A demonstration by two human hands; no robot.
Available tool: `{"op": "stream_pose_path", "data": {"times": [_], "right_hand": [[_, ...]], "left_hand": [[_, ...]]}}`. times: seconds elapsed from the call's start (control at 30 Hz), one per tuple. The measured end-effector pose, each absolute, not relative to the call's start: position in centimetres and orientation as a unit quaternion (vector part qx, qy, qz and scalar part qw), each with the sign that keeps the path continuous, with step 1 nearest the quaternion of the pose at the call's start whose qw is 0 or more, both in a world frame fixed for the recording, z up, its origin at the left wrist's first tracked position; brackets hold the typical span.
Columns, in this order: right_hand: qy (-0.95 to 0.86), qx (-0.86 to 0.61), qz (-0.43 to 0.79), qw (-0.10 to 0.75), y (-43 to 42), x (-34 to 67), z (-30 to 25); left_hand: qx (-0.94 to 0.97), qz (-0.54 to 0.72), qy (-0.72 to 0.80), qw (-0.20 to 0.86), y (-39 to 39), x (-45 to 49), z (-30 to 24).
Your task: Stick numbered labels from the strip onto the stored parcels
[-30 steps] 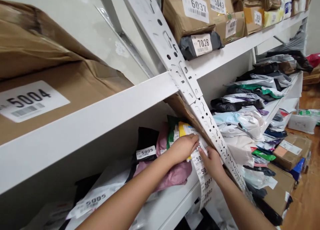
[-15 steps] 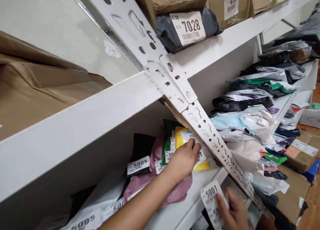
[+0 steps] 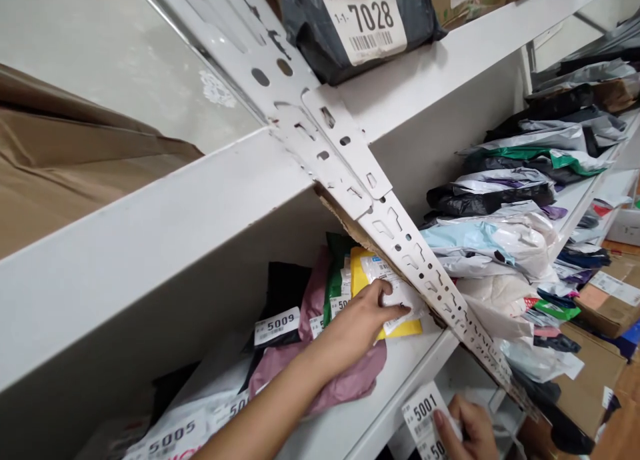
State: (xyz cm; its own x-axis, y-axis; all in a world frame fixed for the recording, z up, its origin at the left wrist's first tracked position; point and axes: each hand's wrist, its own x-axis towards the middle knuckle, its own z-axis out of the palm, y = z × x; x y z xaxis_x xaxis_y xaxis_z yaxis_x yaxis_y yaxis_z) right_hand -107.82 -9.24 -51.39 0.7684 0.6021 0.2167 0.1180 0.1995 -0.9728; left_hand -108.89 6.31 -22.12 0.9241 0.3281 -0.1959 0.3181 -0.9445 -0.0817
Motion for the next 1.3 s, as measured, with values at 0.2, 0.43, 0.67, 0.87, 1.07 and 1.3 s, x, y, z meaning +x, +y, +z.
{"op": "stream_pose_path", "data": {"times": [0.2,0.43,0.67,0.87,1.07,1.3], "right_hand": [[-0.282,-0.612,0.156,0.722,-10.3,-107.9,-48.8],[-0.416,-0.548,0.102,0.719,-11.4,-105.6,-48.2],[-0.422,-0.525,0.094,0.733,-12.4,-104.7,-45.8],[-0.439,-0.506,0.189,0.718,-17.5,-101.8,-48.2],[-0.464,-0.522,0.307,0.647,-23.6,-99.7,-55.3],[-0.506,-0.494,0.505,0.495,-22.9,-94.6,-53.5]], "left_hand": [[-0.983,0.072,-0.163,-0.034,6.9,-109.0,-21.7],[-0.983,0.052,-0.172,-0.028,6.9,-108.8,-22.3],[-0.982,0.023,-0.176,0.060,4.4,-109.3,-21.4],[-0.965,-0.237,-0.108,-0.026,-7.4,-117.6,-27.4],[-0.761,-0.245,-0.336,-0.497,-14.8,-116.6,-42.6],[-0.494,-0.383,-0.495,-0.604,-19.8,-110.7,-48.2]]}}
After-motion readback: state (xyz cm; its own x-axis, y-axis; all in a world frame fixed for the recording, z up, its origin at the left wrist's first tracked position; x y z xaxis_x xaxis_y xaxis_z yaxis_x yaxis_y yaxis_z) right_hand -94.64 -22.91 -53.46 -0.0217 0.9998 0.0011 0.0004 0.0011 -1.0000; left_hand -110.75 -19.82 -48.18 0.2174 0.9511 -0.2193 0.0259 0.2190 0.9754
